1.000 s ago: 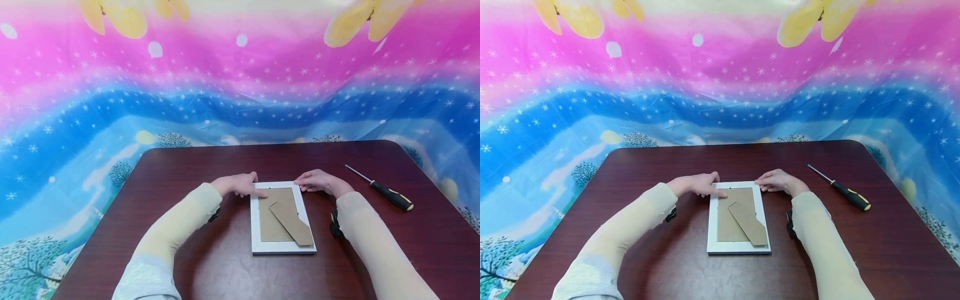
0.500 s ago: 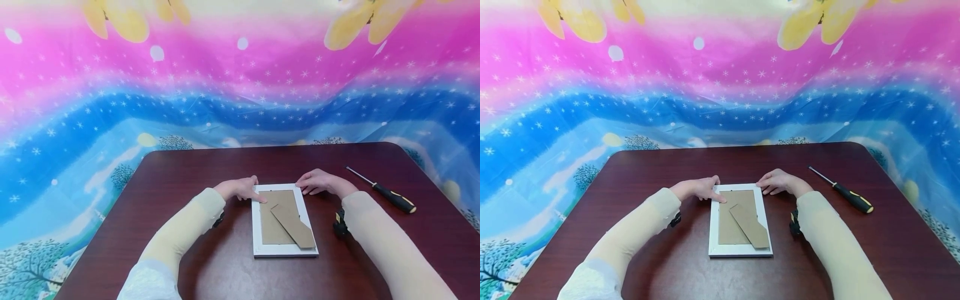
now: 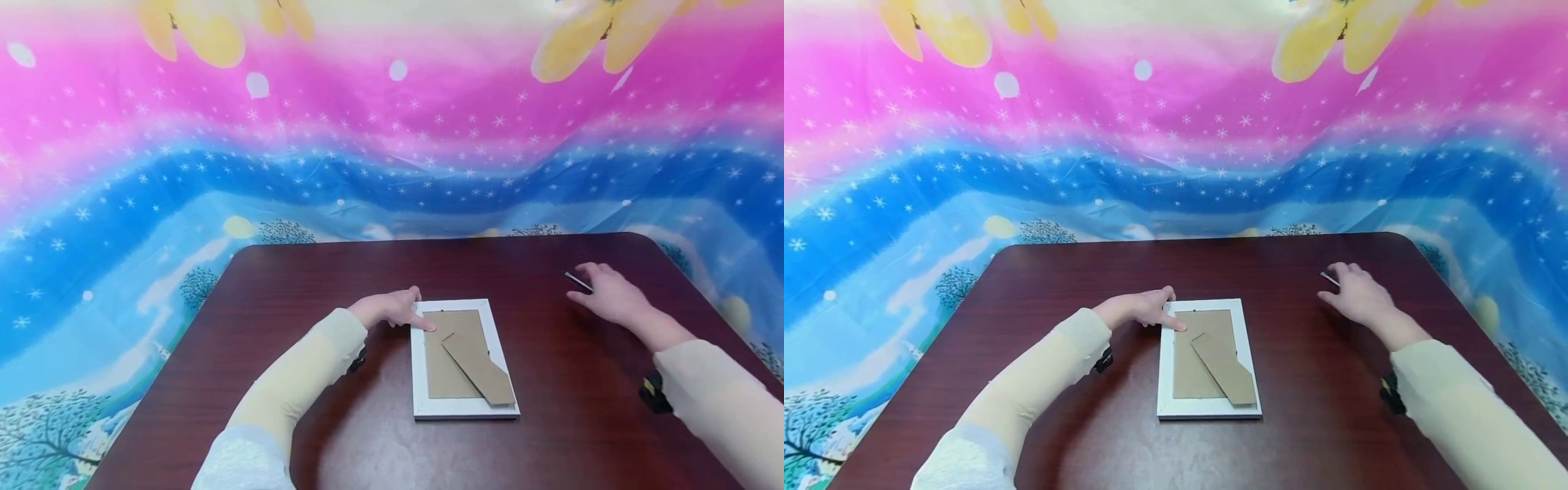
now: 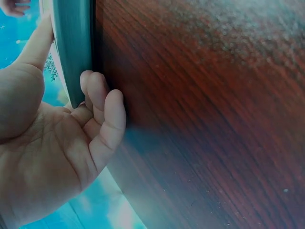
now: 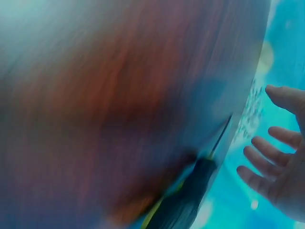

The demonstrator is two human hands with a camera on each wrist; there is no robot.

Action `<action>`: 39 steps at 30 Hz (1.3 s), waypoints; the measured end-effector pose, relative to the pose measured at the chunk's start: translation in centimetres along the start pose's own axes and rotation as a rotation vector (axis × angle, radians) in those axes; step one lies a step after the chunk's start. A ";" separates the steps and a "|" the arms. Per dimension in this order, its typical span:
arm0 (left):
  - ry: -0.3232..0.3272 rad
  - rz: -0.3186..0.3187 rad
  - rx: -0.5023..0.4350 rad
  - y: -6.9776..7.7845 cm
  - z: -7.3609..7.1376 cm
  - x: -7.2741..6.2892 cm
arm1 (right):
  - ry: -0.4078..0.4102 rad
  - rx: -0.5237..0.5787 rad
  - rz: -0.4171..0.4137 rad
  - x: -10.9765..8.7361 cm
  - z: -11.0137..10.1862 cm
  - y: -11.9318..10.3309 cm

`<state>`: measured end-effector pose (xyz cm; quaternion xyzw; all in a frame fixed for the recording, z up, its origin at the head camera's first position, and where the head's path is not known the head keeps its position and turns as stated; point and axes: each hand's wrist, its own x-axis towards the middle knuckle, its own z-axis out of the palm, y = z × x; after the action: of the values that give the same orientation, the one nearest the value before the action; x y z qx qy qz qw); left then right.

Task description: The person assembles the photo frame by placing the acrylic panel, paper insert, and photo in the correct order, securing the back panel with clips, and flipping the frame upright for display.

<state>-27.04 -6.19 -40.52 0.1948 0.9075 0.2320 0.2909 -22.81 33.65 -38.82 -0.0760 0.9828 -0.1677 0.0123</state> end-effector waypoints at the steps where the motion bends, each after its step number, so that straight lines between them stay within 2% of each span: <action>1: 0.001 0.002 0.001 0.0 0.0 0.0 | -0.005 -0.024 0.021 -0.6 -0.3 0.7; 6: 0.002 0.003 0.009 0.0 -0.1 0.0 | -0.047 -0.077 0.096 -3.3 -1.3 3.9; 13: 0.003 0.008 0.032 0.1 -0.3 0.0 | -0.087 -0.117 0.110 -5.5 -1.9 6.4; 24: -0.004 -0.002 0.017 -0.1 -0.1 0.0 | -0.065 -0.210 0.016 -5.4 -1.1 6.3; 31: -0.001 -0.021 0.010 0.0 0.1 0.2 | -0.093 -0.190 0.027 -5.1 -0.8 5.9; 39: 0.004 -0.017 0.003 0.1 0.0 -0.1 | -0.080 -0.183 0.039 -4.9 -0.5 5.9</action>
<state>-26.93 -6.12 -40.43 0.1871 0.9100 0.2287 0.2909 -18.82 40.04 -40.29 -0.0645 0.9940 -0.0739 0.0478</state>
